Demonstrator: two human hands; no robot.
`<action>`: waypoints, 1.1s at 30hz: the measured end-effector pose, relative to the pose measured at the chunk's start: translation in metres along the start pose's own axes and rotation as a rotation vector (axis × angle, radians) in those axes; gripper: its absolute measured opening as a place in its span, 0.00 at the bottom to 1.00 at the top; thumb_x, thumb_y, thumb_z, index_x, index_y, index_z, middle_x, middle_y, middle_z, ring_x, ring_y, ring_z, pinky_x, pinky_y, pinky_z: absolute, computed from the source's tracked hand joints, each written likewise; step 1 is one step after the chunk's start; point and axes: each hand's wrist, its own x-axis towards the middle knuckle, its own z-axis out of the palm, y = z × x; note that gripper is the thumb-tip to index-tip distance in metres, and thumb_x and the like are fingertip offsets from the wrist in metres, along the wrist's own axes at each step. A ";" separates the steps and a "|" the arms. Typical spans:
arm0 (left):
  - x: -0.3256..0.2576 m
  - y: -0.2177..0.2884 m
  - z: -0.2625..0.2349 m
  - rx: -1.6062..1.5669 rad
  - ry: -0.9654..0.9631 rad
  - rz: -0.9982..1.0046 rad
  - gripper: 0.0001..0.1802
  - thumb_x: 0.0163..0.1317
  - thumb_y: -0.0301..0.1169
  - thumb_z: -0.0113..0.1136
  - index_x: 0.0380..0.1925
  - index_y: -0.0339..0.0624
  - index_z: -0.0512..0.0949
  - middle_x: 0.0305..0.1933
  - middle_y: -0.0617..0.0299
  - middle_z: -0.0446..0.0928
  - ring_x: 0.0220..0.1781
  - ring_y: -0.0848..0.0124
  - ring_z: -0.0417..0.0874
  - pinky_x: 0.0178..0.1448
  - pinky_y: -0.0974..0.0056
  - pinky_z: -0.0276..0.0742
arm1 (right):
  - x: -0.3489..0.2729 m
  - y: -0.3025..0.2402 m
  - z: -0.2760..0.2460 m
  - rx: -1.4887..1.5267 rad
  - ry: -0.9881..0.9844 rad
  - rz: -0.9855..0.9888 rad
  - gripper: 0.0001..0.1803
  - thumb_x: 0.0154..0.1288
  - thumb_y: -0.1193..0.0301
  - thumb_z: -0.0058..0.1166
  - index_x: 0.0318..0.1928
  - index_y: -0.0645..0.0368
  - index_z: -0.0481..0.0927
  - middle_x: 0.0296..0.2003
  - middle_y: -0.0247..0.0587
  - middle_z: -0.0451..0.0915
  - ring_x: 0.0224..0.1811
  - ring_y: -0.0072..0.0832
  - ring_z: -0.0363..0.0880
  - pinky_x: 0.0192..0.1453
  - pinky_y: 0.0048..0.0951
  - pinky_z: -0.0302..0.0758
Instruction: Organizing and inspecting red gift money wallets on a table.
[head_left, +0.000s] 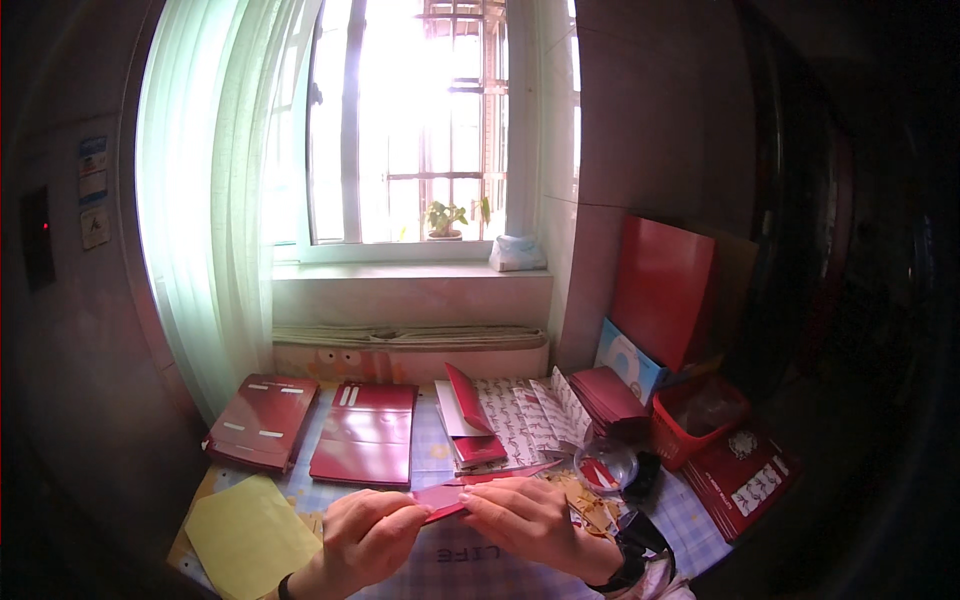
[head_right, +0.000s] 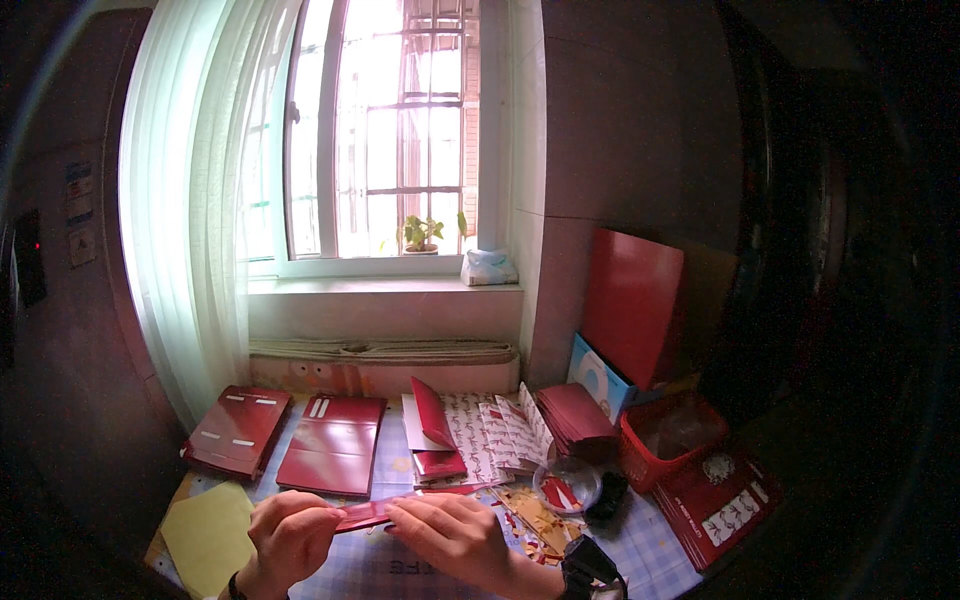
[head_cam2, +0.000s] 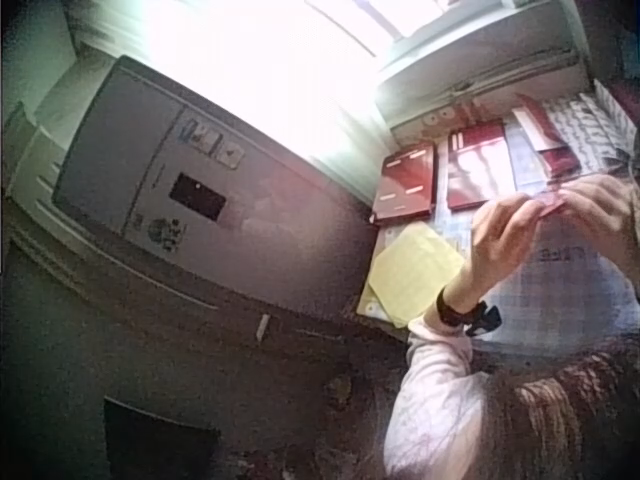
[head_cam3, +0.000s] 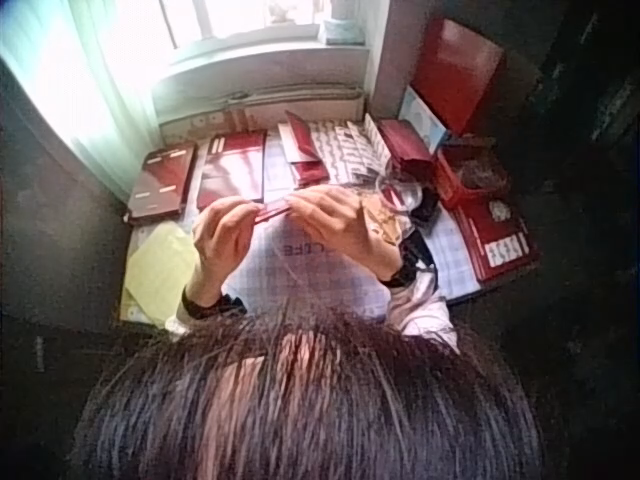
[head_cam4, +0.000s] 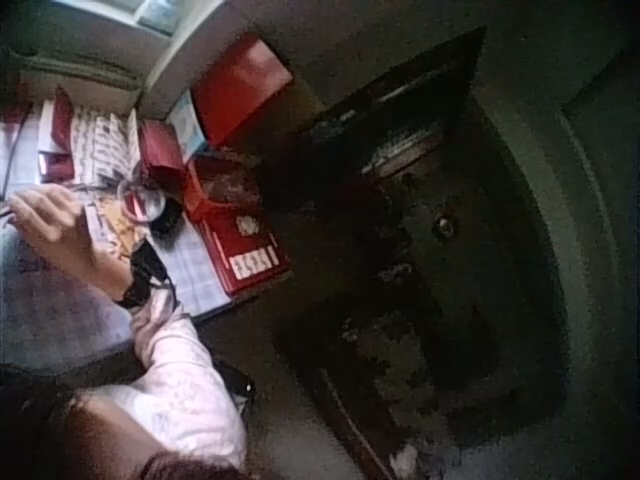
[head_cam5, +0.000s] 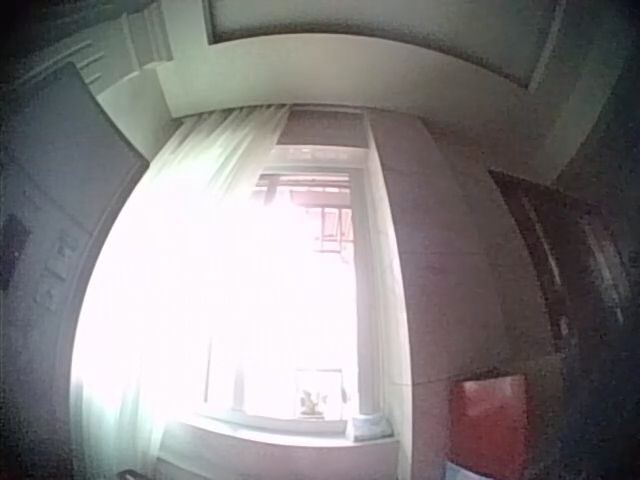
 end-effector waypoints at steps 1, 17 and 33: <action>-0.001 -0.001 -0.001 0.018 -0.010 0.008 0.13 0.52 0.22 0.66 0.36 0.46 0.74 0.29 0.63 0.78 0.28 0.68 0.79 0.31 0.66 0.74 | -0.001 0.001 0.002 0.007 -0.001 -0.027 0.17 0.49 0.72 0.68 0.42 0.57 0.81 0.38 0.37 0.83 0.38 0.31 0.83 0.42 0.30 0.81; 0.005 -0.001 -0.002 0.116 0.024 -0.026 0.14 0.48 0.26 0.67 0.36 0.40 0.75 0.31 0.58 0.79 0.32 0.63 0.81 0.33 0.64 0.74 | 0.001 0.012 -0.007 0.023 0.170 0.128 0.17 0.54 0.78 0.63 0.47 0.58 0.80 0.29 0.39 0.81 0.28 0.32 0.81 0.31 0.30 0.78; -0.007 0.011 0.016 -0.264 -0.068 -0.226 0.09 0.47 0.23 0.69 0.31 0.39 0.83 0.29 0.58 0.81 0.29 0.63 0.81 0.33 0.64 0.73 | 0.005 -0.011 -0.015 -0.039 0.125 0.007 0.25 0.46 0.71 0.70 0.48 0.57 0.81 0.40 0.34 0.82 0.37 0.29 0.82 0.42 0.28 0.79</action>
